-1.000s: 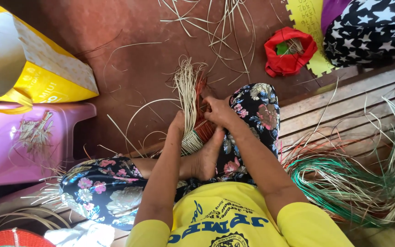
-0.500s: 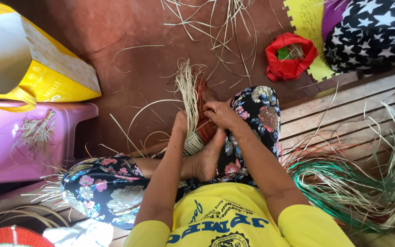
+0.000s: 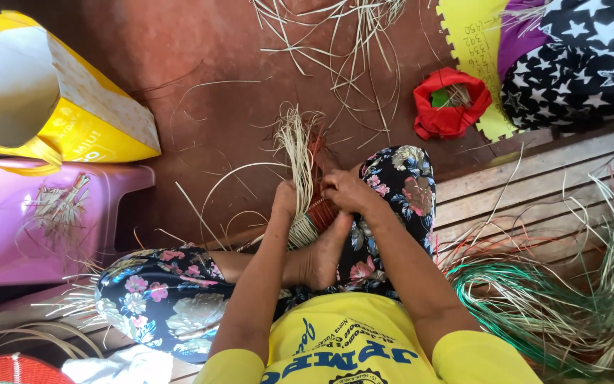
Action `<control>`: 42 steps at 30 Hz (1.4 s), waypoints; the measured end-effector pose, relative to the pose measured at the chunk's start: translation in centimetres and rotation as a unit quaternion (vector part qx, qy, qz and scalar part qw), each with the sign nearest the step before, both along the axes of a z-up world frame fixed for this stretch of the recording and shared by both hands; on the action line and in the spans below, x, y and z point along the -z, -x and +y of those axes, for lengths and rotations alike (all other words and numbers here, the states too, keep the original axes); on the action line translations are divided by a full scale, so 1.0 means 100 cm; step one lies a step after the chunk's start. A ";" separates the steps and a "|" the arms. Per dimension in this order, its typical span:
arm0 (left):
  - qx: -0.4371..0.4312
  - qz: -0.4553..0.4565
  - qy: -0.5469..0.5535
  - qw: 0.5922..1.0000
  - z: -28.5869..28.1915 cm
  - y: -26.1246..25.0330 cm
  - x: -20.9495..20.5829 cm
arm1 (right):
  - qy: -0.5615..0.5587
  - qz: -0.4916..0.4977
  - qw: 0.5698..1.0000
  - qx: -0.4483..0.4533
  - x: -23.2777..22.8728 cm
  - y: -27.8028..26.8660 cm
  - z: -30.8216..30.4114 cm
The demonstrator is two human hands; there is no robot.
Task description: A person is sitting on the floor weaving a basket by interlacing dried plant fibers.
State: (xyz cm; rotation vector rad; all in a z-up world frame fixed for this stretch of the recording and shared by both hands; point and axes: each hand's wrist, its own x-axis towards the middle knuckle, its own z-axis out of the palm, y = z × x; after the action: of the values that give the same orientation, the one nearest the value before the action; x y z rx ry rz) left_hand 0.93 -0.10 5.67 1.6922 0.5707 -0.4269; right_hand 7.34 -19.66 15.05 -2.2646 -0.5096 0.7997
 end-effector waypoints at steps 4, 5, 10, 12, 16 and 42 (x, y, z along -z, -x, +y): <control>0.019 0.020 -0.101 0.994 -0.002 -0.001 -0.009 | -0.050 -0.012 0.999 -0.014 -0.017 0.003 0.001; 0.033 0.026 -0.154 0.987 -0.003 -0.002 -0.008 | -0.078 -0.002 0.997 -0.003 -0.025 0.004 0.003; 0.044 0.010 -0.203 0.978 0.000 -0.003 -0.020 | -0.173 -0.025 0.982 0.073 -0.022 0.020 0.028; 0.050 0.010 -0.208 0.977 0.004 -0.010 -0.041 | -0.189 -0.059 0.974 0.114 -0.028 0.027 0.044; -0.033 0.066 -0.129 0.989 0.011 -0.020 -0.073 | -0.152 -0.044 0.969 0.190 -0.036 0.041 0.076; 0.025 -0.197 -0.524 0.828 0.098 -0.050 0.017 | -0.337 0.276 0.882 0.181 -0.115 0.025 0.041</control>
State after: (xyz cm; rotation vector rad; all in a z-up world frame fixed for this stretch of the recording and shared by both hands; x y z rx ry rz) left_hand 5.89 9.71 3.98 2.7592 0.4648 0.3007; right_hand 4.82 -15.55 26.51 -1.3445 -0.0565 0.8538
